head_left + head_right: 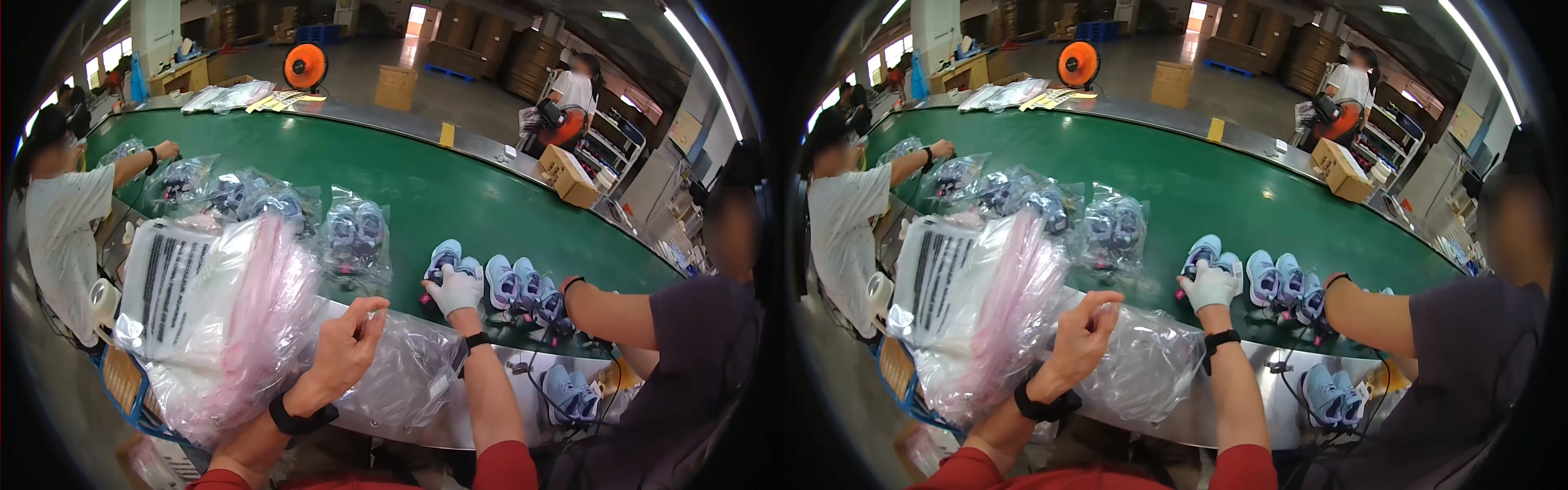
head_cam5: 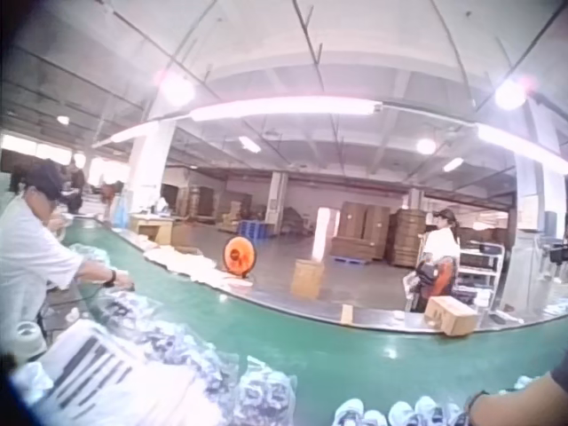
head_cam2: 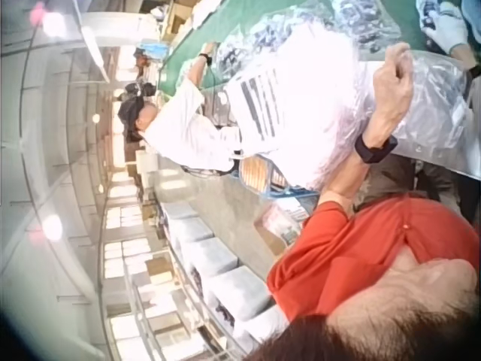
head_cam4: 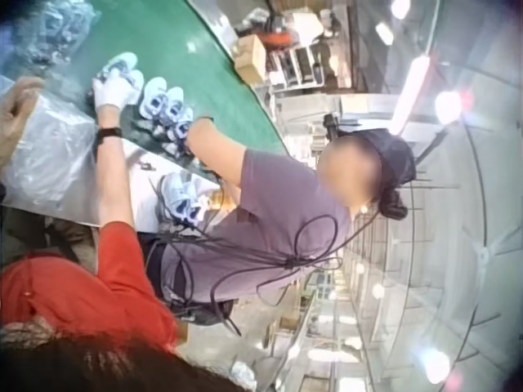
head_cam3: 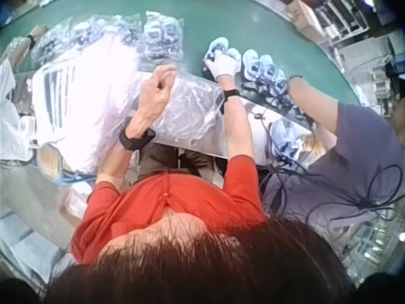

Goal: The person picks up pairs of light blue sneakers from a green conveyor belt and places them into clear plastic bags. They then seal the bags and place the packaged shoes onto the belt to move downstream. The process is repeated continuously for multiple pairs of shoes.

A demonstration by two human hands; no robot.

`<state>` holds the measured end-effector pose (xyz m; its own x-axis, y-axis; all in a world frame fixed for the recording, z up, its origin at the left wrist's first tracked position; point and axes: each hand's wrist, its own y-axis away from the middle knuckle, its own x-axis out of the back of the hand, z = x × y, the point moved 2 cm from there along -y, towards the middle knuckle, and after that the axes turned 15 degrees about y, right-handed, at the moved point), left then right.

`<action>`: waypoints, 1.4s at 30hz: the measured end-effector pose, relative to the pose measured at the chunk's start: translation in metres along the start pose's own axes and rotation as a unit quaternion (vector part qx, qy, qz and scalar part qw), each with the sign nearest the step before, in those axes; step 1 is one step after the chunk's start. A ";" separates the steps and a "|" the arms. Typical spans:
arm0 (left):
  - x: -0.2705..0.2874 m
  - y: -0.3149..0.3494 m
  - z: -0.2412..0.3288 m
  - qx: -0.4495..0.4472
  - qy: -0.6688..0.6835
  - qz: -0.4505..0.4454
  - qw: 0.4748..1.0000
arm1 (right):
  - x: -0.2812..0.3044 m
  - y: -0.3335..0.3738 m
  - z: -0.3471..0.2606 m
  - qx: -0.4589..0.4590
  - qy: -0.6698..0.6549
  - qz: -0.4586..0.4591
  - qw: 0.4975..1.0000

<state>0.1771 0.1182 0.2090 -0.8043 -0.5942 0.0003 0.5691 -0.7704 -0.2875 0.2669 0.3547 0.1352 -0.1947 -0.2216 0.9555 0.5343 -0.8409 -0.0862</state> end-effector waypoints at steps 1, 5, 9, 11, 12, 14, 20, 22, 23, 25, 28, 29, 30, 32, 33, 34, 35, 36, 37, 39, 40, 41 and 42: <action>0.002 0.002 -0.001 0.001 0.005 0.003 1.000 | -0.002 -0.002 -0.003 -0.006 -0.018 0.002 1.000; 0.009 0.005 -0.009 -0.001 0.043 0.021 0.999 | -0.016 0.005 0.017 -0.017 -0.219 0.032 0.975; 0.019 0.006 -0.015 0.028 0.134 0.045 0.990 | 0.011 0.058 0.051 -0.028 -0.703 0.016 0.711; 0.012 0.007 -0.007 0.048 0.164 0.025 0.985 | 0.025 0.095 0.069 0.030 -0.859 0.077 0.505; 0.010 0.007 -0.004 0.056 0.176 0.021 0.982 | 0.043 0.120 0.070 0.022 -0.918 0.082 0.388; 0.004 0.006 0.006 0.066 0.170 0.010 0.983 | 0.078 0.162 0.076 -0.031 -0.963 0.097 0.251; -0.010 -0.002 0.023 -0.019 0.113 -0.034 0.993 | 0.100 0.215 0.074 0.248 -0.636 0.114 0.722; -0.017 0.006 0.024 -0.061 0.095 -0.094 0.989 | 0.100 0.214 0.050 0.248 -0.296 0.207 0.899; -0.025 0.018 0.021 -0.069 0.087 -0.140 0.984 | 0.110 0.221 0.034 0.274 -0.211 0.259 0.902; -0.051 0.038 0.023 -0.145 0.000 -0.218 0.965 | 0.098 0.222 0.008 0.246 -0.119 0.196 0.942; -0.077 0.059 0.020 -0.209 -0.125 -0.253 0.936 | 0.060 0.229 -0.015 0.289 -0.213 0.112 0.926; -0.081 0.053 0.021 -0.165 -0.084 -0.232 0.955 | 0.083 0.237 -0.010 0.325 -0.132 0.070 0.934; -0.072 0.044 0.019 -0.117 -0.065 -0.188 0.973 | 0.100 0.239 -0.016 0.381 -0.072 0.041 0.921; -0.068 0.031 0.022 -0.062 -0.026 -0.220 0.973 | 0.108 0.243 -0.018 0.457 -0.005 0.066 0.887; -0.070 0.028 0.023 -0.035 -0.004 -0.242 0.970 | 0.083 0.244 -0.020 0.445 -0.093 0.125 0.882; -0.077 0.039 0.029 -0.071 0.012 -0.328 0.942 | 0.057 0.247 -0.027 0.430 -0.181 0.183 0.865; -0.085 0.052 0.022 -0.108 -0.022 -0.420 0.901 | 0.031 0.245 -0.026 0.405 -0.223 0.209 0.862; -0.090 0.071 0.024 -0.173 -0.131 -0.461 0.860 | 0.020 0.246 -0.023 0.373 -0.263 0.231 0.859; -0.089 0.090 0.024 -0.232 -0.245 -0.482 0.808 | 0.024 0.241 -0.023 0.347 -0.263 0.225 0.871; -0.057 0.091 0.016 -0.215 -0.189 -0.381 0.879 | 0.043 0.231 -0.015 0.290 -0.258 0.214 0.896; -0.030 0.081 0.023 -0.183 -0.178 -0.320 0.912 | 0.050 0.227 -0.009 0.257 -0.257 0.211 0.908; -0.013 0.075 0.026 -0.150 -0.166 -0.256 0.940 | 0.056 0.223 -0.006 0.225 -0.254 0.205 0.918; -0.012 0.081 0.024 -0.166 -0.145 -0.269 0.938 | 0.057 0.220 -0.005 0.192 -0.252 0.200 0.927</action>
<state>0.2373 0.0574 0.2090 -0.8524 -0.2141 0.4771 -0.0294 -0.8913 -0.4525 0.3694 0.1547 0.1696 0.4392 -0.1366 0.8879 0.7538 -0.4817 -0.4470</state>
